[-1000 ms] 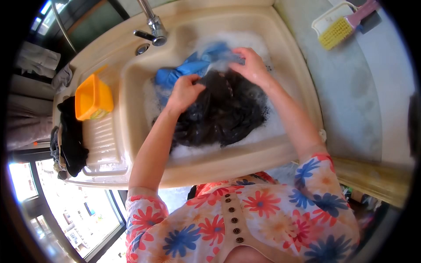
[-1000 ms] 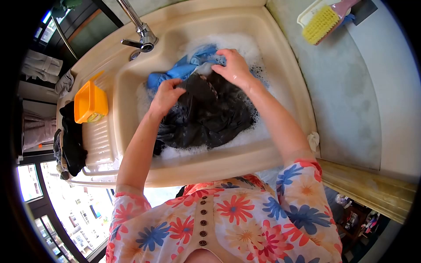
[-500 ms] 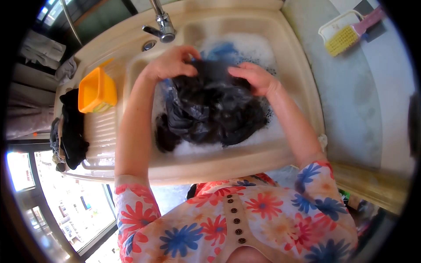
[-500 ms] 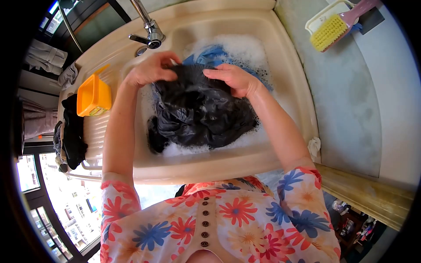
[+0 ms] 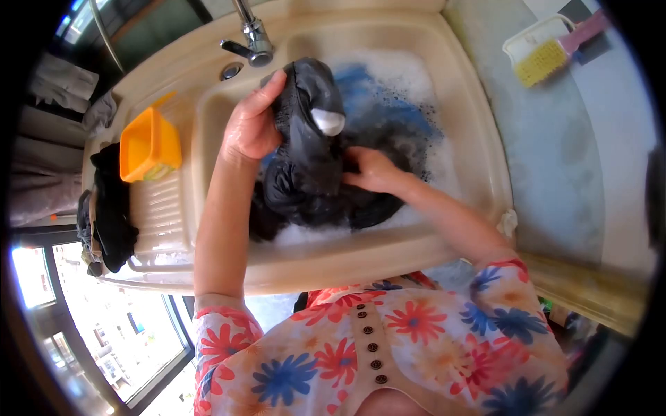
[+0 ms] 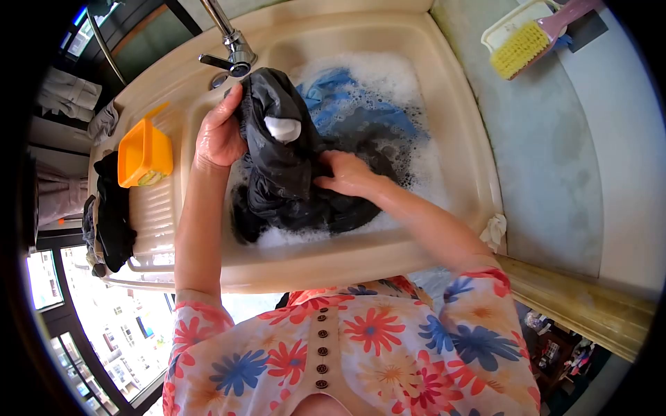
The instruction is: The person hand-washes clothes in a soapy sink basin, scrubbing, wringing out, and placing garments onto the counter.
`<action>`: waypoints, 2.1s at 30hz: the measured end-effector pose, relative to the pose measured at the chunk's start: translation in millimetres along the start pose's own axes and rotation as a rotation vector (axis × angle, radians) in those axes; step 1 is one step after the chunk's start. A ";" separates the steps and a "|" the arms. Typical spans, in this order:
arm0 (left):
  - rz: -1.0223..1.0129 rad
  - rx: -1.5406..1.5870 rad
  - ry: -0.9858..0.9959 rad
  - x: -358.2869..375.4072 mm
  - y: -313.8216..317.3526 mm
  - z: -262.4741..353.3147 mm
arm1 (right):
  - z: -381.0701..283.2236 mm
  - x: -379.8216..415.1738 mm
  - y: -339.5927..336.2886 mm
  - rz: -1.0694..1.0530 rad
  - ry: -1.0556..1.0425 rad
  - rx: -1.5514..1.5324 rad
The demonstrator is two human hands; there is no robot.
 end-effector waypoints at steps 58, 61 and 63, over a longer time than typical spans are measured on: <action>0.445 -0.822 -0.143 115.0 -82.2 28.1 | -38.5 49.7 -154.0 0.303 -0.040 -0.234; 0.301 -1.283 -0.324 87.2 -124.0 -27.4 | 13.3 7.1 -41.7 -0.022 -0.071 0.263; 0.284 -1.839 -0.700 68.8 -118.7 -66.1 | 26.0 6.0 23.8 -0.317 0.132 0.612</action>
Point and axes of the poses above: each hand's wrist, its own x-axis away from the middle knuckle, its own y-axis out of the palm, z = x × y, the point moved 7 cm from there along -x, towards the middle knuckle, and after that the axes turned 13 degrees about -z, right-handed, at the moved point
